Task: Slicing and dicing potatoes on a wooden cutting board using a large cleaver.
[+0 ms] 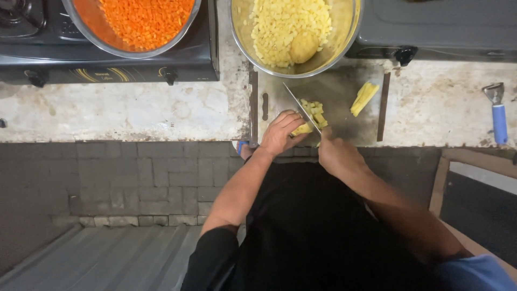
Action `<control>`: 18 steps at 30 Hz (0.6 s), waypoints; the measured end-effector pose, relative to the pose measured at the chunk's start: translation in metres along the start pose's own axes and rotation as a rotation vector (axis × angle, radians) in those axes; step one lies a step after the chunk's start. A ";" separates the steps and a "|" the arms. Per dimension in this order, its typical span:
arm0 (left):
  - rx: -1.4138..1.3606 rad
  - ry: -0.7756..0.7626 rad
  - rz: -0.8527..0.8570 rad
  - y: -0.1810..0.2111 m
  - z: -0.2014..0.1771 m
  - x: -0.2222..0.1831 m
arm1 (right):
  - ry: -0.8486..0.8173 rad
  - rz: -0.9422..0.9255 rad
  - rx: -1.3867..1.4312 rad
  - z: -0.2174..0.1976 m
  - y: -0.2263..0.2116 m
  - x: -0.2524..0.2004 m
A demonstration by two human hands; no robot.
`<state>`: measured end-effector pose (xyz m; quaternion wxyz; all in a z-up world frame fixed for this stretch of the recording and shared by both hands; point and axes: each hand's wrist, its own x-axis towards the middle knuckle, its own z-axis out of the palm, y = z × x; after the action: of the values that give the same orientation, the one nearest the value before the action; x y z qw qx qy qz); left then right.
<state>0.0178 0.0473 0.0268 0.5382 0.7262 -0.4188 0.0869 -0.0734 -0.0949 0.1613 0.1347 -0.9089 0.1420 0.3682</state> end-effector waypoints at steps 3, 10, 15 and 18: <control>0.000 0.000 0.002 -0.002 0.001 0.000 | 0.075 -0.008 0.020 0.007 -0.003 0.007; 0.022 0.002 -0.002 -0.001 0.005 -0.007 | 0.251 -0.109 -0.017 0.045 0.010 0.026; -0.015 -0.008 -0.001 0.003 0.003 -0.005 | 0.109 -0.037 0.085 0.035 0.026 0.048; -0.007 -0.004 -0.034 0.004 0.000 -0.007 | 0.014 -0.065 0.013 -0.008 0.013 0.027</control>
<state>0.0109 0.0507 0.0255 0.5410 0.7316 -0.4080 0.0748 -0.0549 -0.1139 0.1458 0.1514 -0.9147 0.1154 0.3566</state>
